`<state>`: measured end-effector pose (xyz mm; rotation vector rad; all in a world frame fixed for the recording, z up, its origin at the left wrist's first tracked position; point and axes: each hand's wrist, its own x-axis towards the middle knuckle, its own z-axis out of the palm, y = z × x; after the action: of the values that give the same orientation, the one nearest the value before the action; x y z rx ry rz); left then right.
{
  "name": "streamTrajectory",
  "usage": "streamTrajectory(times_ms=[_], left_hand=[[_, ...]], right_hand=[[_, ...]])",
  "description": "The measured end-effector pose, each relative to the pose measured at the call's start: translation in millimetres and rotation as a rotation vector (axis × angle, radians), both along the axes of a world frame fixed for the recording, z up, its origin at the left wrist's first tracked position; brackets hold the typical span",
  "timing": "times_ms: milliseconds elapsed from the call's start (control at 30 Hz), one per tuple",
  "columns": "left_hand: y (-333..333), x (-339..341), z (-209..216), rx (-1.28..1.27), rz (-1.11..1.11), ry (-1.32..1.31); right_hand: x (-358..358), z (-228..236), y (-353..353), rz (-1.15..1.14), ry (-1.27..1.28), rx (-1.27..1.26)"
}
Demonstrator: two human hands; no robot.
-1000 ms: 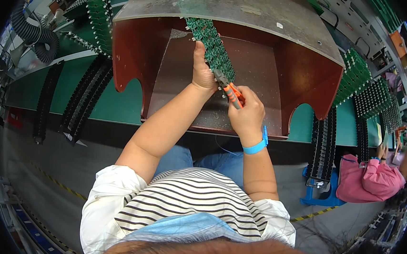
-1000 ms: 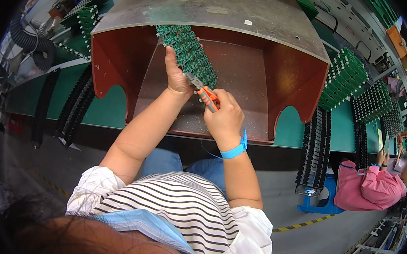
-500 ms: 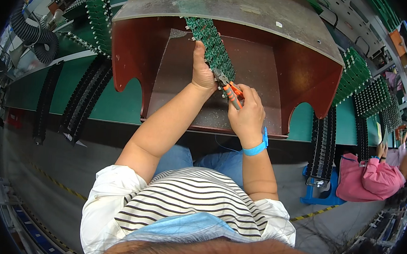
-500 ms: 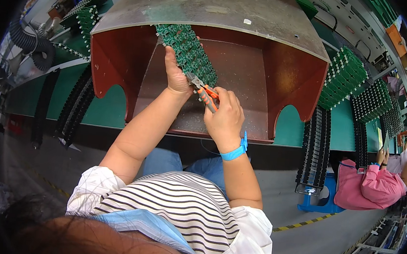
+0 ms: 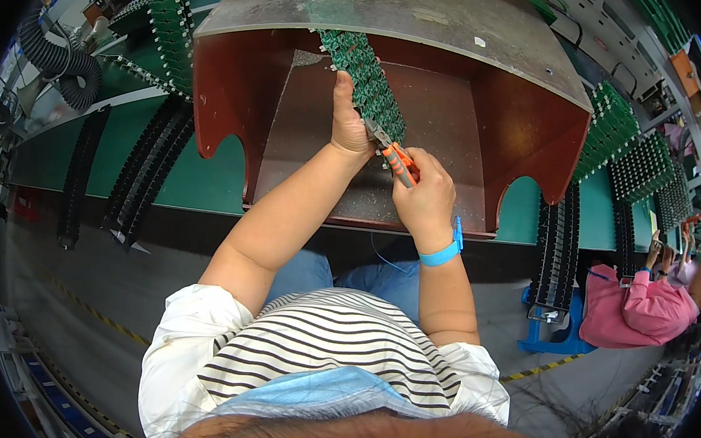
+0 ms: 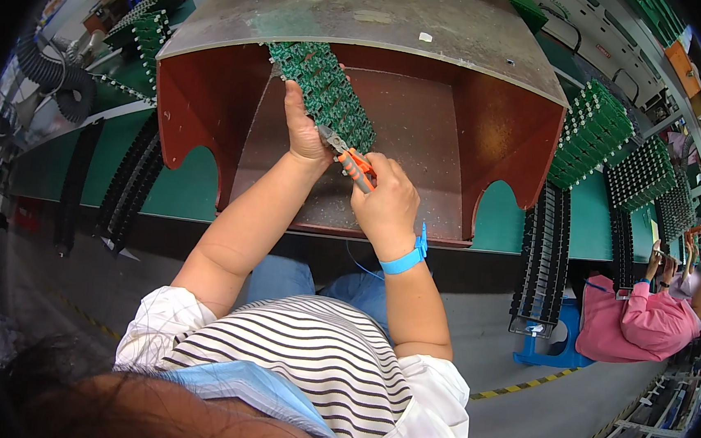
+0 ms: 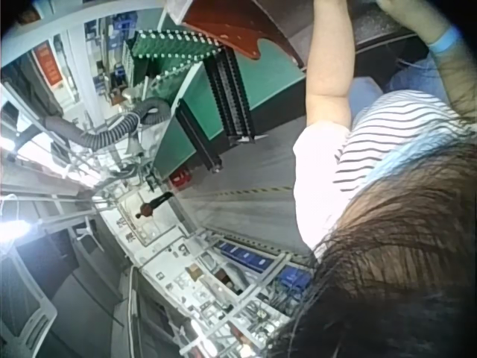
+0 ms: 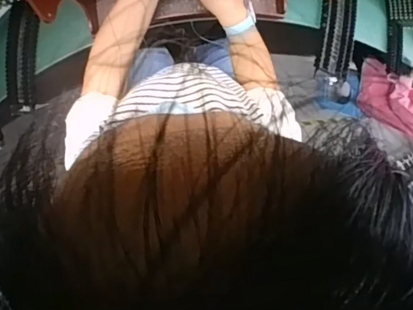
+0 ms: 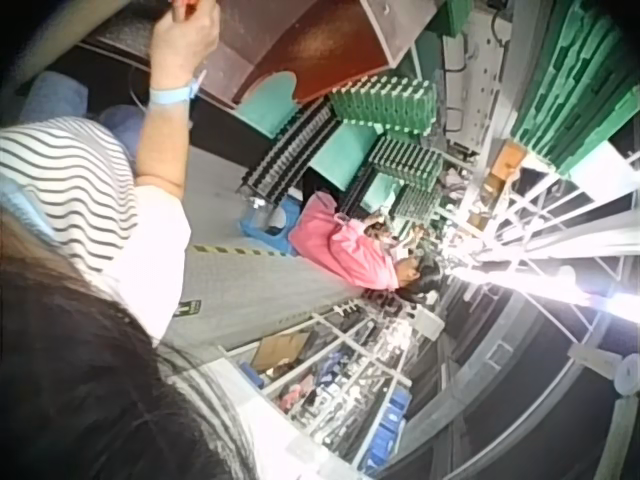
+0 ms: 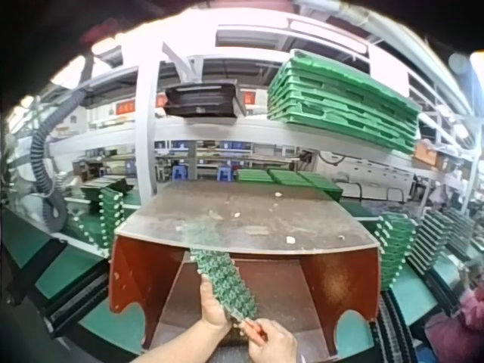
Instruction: The person trims edges from circuit boards using pliers, places the finished board onto a stack, and picks up another board to trim.
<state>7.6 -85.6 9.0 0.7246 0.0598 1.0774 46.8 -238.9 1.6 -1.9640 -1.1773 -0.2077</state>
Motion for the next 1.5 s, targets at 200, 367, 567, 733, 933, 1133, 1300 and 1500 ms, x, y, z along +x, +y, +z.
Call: streamTrajectory(times_ms=[200,367,567,733,933,1133,1300,1500], left_hand=[[1.0,3.0,-5.1,-0.029,-0.092,0.014],[22.8,-1.7,-21.7,-0.172,-0.270,-0.104],[33.7,-2.7,-3.6,-0.402,-0.150,0.030],[31.6,0.1,-3.1,-0.316,0.013,0.182],[22.9,-11.2,6.8,-0.323,-0.033,-0.046],[14.6,0.8,15.7,-0.219,0.243,0.102],[21.5,-5.9,8.8,-0.129,-0.031,-0.085],[28.0,-6.4,6.2,-0.110,0.031,-0.052]], right_hand=[[-1.6,3.5,5.5,0.075,0.020,0.162],[3.9,-0.8,3.7,0.047,-0.128,0.270],[22.3,-17.4,-11.4,0.108,-0.281,0.166],[26.9,-19.8,-14.8,0.086,-0.322,0.132],[25.6,-30.1,-17.4,0.033,-0.265,0.141],[13.8,-31.7,-14.3,-0.081,-0.124,0.127],[16.5,-29.2,-15.7,-0.045,-0.165,0.116],[16.0,-13.6,-25.3,0.048,-0.038,0.033]])
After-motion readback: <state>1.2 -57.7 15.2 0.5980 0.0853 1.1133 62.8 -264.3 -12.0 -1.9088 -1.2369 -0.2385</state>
